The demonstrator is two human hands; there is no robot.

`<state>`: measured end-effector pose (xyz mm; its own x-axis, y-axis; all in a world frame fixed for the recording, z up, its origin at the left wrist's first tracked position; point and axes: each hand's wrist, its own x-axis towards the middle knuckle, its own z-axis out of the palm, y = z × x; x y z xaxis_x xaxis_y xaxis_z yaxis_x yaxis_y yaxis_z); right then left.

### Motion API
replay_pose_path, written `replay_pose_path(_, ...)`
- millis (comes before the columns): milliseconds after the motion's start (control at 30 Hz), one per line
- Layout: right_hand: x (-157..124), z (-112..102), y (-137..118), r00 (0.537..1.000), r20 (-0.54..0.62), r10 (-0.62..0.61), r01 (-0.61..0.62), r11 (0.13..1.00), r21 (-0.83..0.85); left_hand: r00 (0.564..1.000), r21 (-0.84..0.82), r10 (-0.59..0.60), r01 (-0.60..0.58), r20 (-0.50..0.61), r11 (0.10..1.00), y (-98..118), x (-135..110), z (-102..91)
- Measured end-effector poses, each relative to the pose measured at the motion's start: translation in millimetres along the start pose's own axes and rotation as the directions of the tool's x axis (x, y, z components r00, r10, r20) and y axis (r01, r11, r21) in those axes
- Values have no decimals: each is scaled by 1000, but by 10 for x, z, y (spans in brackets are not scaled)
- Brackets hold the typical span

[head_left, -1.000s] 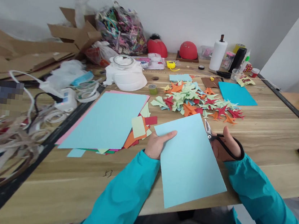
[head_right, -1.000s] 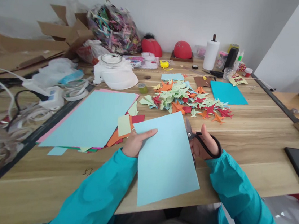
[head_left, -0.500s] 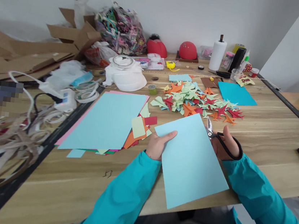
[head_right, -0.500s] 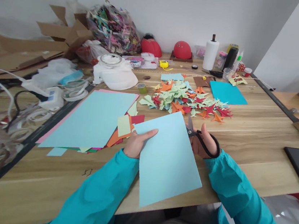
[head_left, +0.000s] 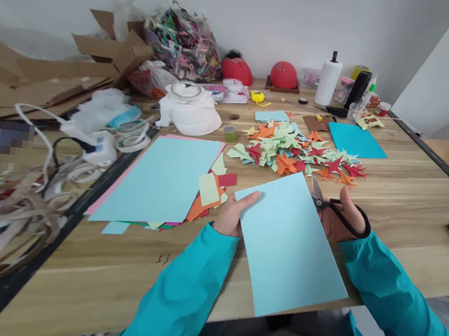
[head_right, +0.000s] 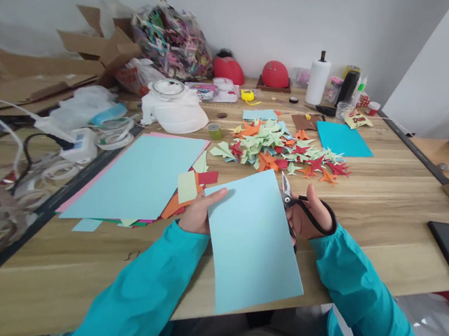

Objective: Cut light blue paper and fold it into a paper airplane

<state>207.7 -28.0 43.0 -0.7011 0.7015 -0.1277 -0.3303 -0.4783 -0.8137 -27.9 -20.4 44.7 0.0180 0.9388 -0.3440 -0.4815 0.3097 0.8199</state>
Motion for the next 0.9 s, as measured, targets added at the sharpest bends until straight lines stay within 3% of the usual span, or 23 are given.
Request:
replay_pose_path(267,-29,29,-37,995,98,24,-18,998,-59,993,157,107,-98,-54,983,-29,23,-21)
replay_pose_path(500,-50,-43,-15,986,134,97,-84,991,-102,994,219,108,-98,-32,971,-18,28,-51)
replay_pose_path(900,5,-23,6,997,-56,56,-60,996,-64,990,159,131,-121,-53,980,-66,-3,10)
